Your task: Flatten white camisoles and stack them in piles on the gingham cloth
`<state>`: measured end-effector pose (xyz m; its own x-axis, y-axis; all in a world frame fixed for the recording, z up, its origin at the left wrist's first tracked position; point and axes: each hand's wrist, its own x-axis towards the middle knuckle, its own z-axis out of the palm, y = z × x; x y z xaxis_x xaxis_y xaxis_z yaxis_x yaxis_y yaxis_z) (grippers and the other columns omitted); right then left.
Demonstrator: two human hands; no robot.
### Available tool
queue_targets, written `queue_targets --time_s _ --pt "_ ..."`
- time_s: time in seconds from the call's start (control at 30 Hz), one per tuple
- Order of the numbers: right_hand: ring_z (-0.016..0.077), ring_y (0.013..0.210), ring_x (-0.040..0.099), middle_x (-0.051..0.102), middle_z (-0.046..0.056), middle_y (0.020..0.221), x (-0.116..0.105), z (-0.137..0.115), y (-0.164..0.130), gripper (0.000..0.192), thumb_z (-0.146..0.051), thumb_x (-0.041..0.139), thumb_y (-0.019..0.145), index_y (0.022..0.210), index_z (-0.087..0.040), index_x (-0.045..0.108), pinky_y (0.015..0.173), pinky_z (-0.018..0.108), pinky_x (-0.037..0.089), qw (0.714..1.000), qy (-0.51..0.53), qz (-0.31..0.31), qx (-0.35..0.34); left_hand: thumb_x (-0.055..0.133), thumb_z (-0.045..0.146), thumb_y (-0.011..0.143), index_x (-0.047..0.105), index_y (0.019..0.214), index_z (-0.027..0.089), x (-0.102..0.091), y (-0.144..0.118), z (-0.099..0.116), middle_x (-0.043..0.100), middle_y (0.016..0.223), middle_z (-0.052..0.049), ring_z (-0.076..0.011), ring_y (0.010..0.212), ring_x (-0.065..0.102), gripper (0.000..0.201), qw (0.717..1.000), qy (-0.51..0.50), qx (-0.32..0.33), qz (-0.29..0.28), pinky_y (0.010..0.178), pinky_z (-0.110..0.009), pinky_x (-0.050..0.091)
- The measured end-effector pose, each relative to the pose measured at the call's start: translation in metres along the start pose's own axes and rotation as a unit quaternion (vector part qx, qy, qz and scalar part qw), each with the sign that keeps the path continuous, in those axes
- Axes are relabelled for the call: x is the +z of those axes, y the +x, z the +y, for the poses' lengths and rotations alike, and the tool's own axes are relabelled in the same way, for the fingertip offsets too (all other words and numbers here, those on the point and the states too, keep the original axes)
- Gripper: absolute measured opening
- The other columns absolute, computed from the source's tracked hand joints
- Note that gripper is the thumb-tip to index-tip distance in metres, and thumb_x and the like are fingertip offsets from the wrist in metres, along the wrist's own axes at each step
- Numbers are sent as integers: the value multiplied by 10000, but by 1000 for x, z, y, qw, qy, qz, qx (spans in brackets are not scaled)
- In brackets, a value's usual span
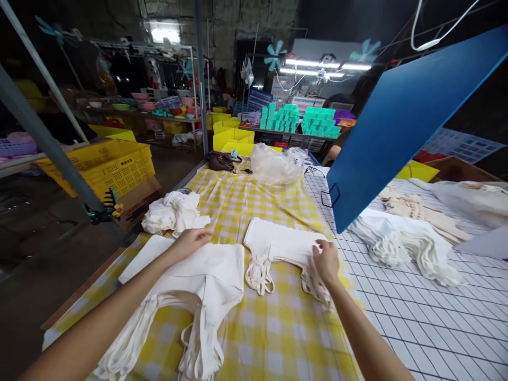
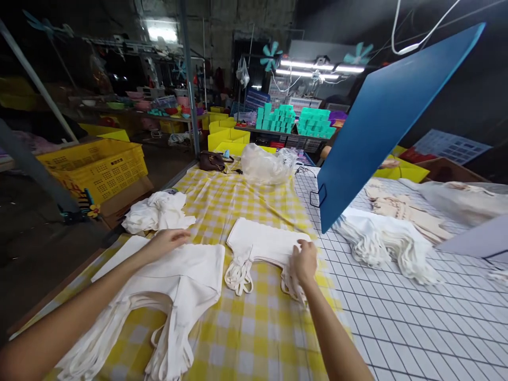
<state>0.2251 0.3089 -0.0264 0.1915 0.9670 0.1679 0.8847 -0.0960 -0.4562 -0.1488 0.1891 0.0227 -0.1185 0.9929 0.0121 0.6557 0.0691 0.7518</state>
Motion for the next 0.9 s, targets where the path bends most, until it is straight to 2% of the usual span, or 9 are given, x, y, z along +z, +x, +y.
queue_targets --time_s 0.07,0.13,0.17,0.27,0.4,0.57,0.73,0.9 --pt "294 1063 463 518 200 1121 -9 23 25 390 -251 416 799 1117 -73 553 815 385 393 998 -27 11 58 494 299 719 685 920 159 25 26 21 706 881 -45 -186 795 632 311 999 45 -9 -25 728 -252 466" --pt "346 1046 465 522 255 1107 -12 38 42 423 -289 447 783 1089 -25 572 784 426 391 995 -41 3 90 498 256 728 685 900 163 52 53 38 705 812 -33 -166 750 628 271 992 103 -34 -67 663 -223 451" --pt "355 1014 483 538 261 1081 -10 42 48 427 -315 465 775 1057 -21 593 764 432 394 994 -45 -4 99 505 244 729 688 868 157 65 67 46 702 783 -38 -164 734 628 246 990 114 -43 -70 636 -218 443" --pt "323 938 525 581 213 1026 2 48 54 413 -354 478 768 1021 -63 626 744 404 395 995 -47 -14 86 507 186 737 682 858 141 99 103 62 699 858 -82 -185 808 631 217 986 140 -69 -51 648 -230 437" --pt "258 970 509 565 150 1079 22 53 48 425 -298 363 834 1160 -111 562 795 345 366 998 -41 26 36 509 179 765 666 912 105 131 136 68 658 1008 -175 -254 932 614 228 978 177 -110 -24 690 -284 444" --pt "231 877 498 573 115 968 32 62 42 393 -259 338 849 1110 -150 611 751 324 354 995 -34 94 -15 526 249 792 652 959 88 150 152 62 632 1050 -203 -272 979 599 263 971 202 -126 -7 713 -299 454" --pt "222 876 464 556 113 953 32 61 42 326 -247 393 840 987 -150 668 723 311 342 992 -36 114 -37 509 274 812 638 1006 120 156 158 55 637 1057 -161 -240 990 590 279 969 217 -112 25 754 -290 448" --pt "228 880 467 572 106 928 30 58 40 297 -304 426 847 906 -149 672 720 318 310 992 -37 115 -37 508 204 807 622 1057 149 161 158 54 613 1105 -138 -221 992 580 281 969 225 -84 56 765 -281 432"
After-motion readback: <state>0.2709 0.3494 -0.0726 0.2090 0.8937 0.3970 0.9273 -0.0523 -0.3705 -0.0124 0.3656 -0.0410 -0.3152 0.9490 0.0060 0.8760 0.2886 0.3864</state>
